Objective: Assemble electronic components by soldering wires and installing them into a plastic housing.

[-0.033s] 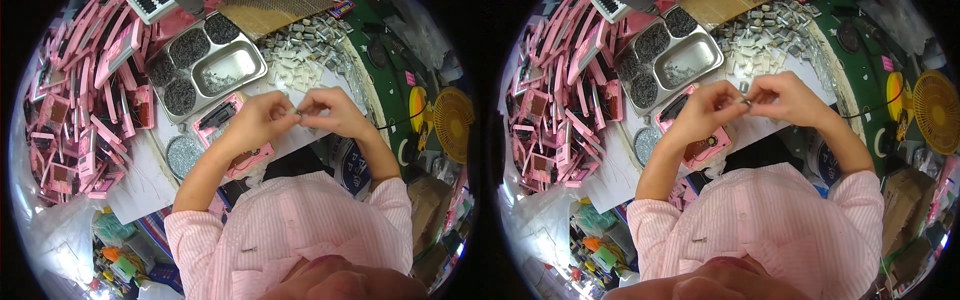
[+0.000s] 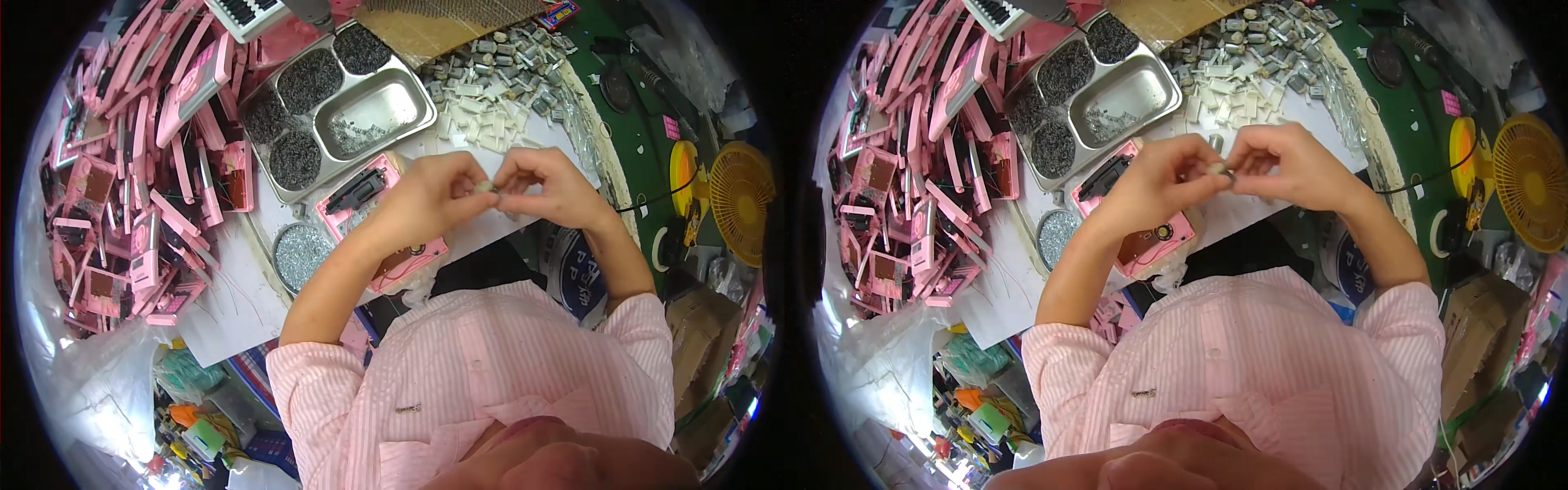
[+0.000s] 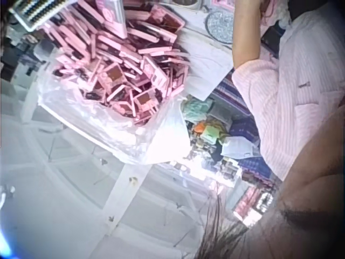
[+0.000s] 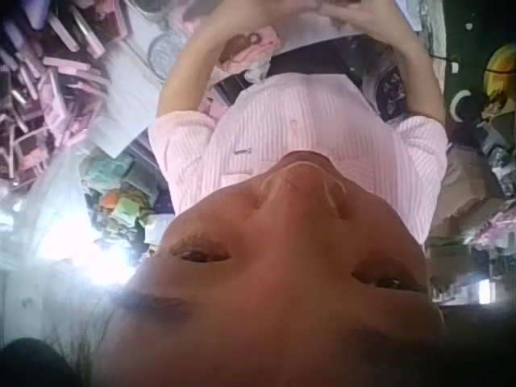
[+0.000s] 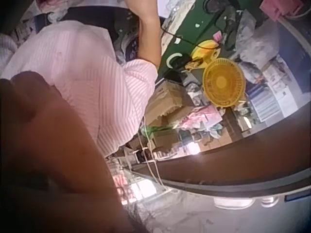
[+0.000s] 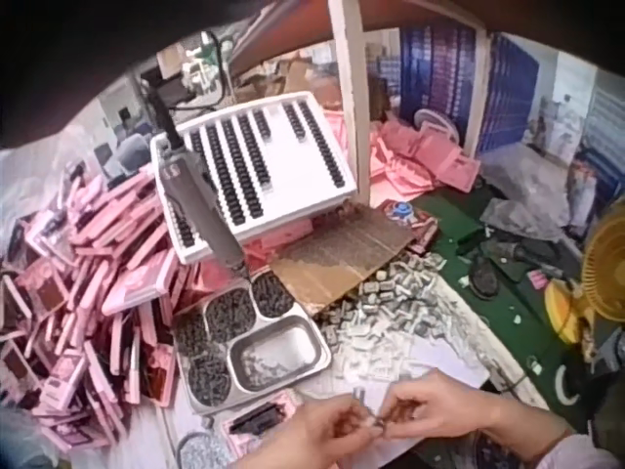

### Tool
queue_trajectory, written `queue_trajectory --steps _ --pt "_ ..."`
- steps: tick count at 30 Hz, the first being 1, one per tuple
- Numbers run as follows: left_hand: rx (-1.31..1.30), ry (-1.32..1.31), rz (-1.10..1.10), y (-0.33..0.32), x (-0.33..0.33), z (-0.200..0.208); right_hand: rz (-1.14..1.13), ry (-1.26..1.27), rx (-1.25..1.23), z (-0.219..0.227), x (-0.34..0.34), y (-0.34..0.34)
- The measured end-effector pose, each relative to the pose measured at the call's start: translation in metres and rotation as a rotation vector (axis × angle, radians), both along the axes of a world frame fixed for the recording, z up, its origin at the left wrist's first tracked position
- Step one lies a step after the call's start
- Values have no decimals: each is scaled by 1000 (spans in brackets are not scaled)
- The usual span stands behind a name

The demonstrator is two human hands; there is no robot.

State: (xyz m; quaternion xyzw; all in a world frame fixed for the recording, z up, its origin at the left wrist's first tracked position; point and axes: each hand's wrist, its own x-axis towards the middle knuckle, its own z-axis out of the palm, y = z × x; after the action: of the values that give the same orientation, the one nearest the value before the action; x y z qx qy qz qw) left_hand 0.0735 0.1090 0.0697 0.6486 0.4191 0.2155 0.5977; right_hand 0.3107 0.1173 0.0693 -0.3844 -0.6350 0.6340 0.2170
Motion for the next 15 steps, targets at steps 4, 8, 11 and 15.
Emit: queue_trajectory --steps 4,8,11,15 --pt "233 67 -284 55 17 10 -54 301 -240 -16 28 -13" --pt "800 401 420 161 15 -13 -174 400 -228 -25 34 -21" --pt "992 670 490 206 17 -38 -221 414 -225 -29 38 -24" --pt "1024 859 471 210 39 -36 -278 414 -229 -35 53 -30"
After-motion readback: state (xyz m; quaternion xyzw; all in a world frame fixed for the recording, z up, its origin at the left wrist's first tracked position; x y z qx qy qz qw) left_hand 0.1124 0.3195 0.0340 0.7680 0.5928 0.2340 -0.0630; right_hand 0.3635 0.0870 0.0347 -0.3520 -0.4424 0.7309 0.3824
